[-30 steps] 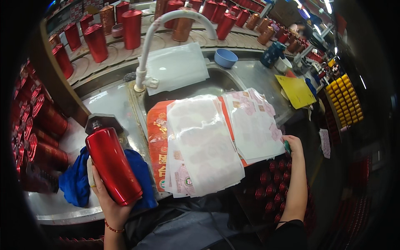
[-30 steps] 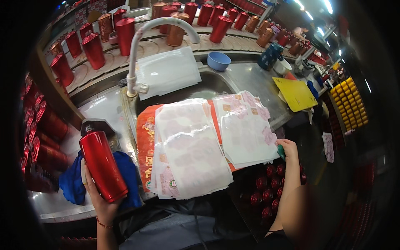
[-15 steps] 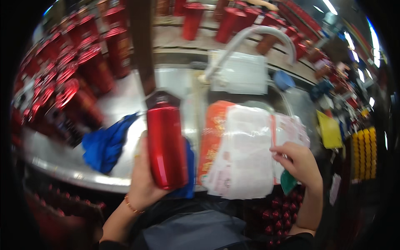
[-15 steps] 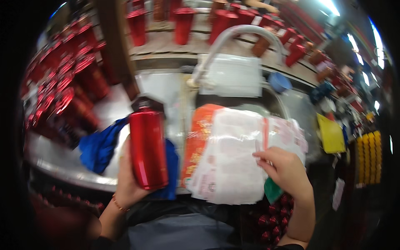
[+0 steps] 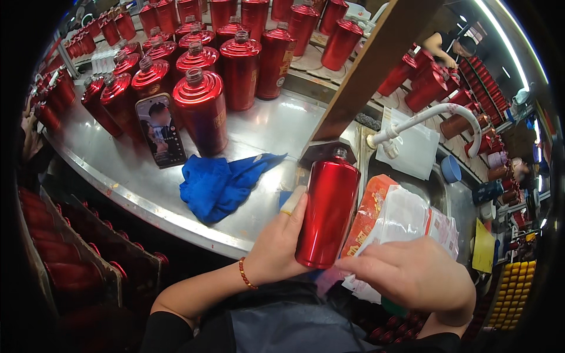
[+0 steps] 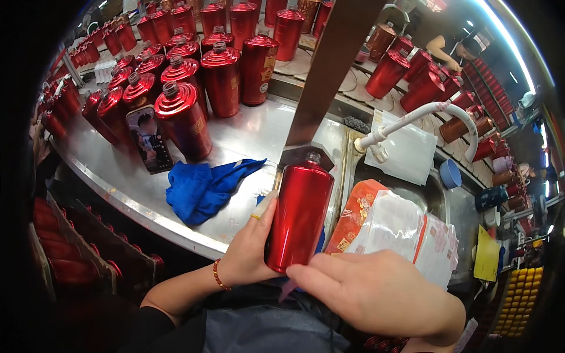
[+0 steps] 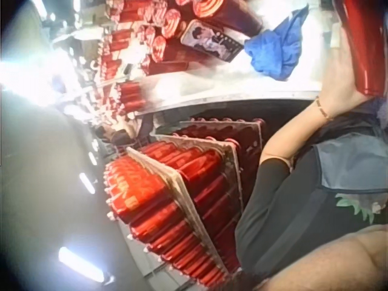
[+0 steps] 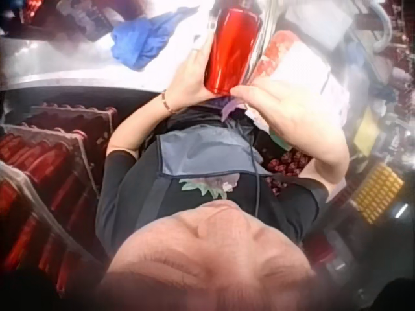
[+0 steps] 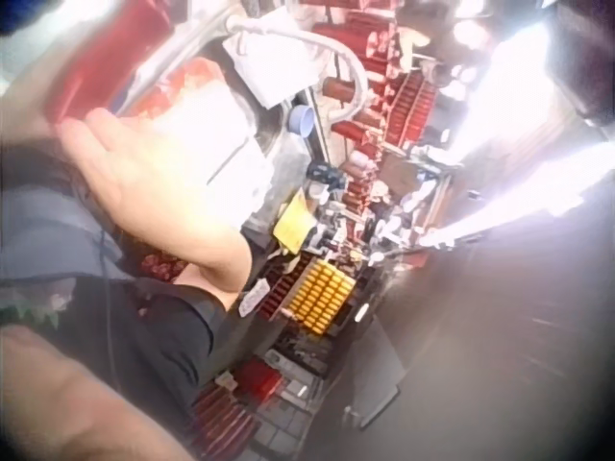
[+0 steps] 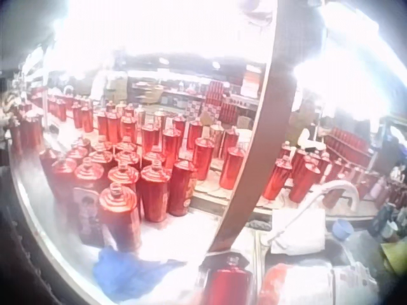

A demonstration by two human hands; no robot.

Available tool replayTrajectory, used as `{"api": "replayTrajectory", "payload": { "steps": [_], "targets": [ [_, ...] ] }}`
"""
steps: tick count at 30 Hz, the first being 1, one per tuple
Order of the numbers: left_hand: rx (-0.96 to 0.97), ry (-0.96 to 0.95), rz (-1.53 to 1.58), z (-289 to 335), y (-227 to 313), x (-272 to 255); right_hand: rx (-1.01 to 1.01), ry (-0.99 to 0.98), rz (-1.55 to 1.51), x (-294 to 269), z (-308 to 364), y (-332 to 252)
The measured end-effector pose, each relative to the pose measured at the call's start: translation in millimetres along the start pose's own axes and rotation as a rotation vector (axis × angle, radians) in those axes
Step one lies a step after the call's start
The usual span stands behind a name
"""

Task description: The person applies a gold label to a red cylindrical container, smooths it with a green tool, and wipes the surface with a blue cloth. The person repeats this process on multiple containers at a workstation.

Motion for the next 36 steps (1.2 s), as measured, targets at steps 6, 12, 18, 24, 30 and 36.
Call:
{"api": "replayTrajectory", "payload": {
  "steps": [6,12,18,24,30,36],
  "targets": [
    [0.012,0.032,-0.012,0.6,1.9,-0.4,0.112,0.109,-0.130,9.7,-14.9,25.9],
    [0.197,0.097,-0.235,-0.3,19.6,-12.0,0.144,0.088,-0.119,-0.1,-20.9,26.6],
    [0.038,0.052,-0.071,-5.6,16.7,-9.7,0.086,0.114,-0.108,0.3,-31.6,36.7],
    [0.000,-0.061,-0.023,-5.8,18.9,-9.3,0.182,0.183,0.041,18.9,-41.1,80.2],
    [-0.010,-0.135,0.157,-12.0,7.1,-20.4,0.266,0.418,0.039,27.7,-29.6,88.9],
    [-0.273,-0.077,0.346,-9.2,-22.9,-3.0,0.602,0.803,-0.472,83.2,24.8,111.0]
  ]
}}
Point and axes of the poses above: each hand's wrist, its own z-axis away from the middle knuckle, its own x-axis out of the palm, y = z × x, the point moved 3 cm from there along -z, towards the middle knuckle, and after that the axes turned 15 degrees about -x, right-handed, at the moved point
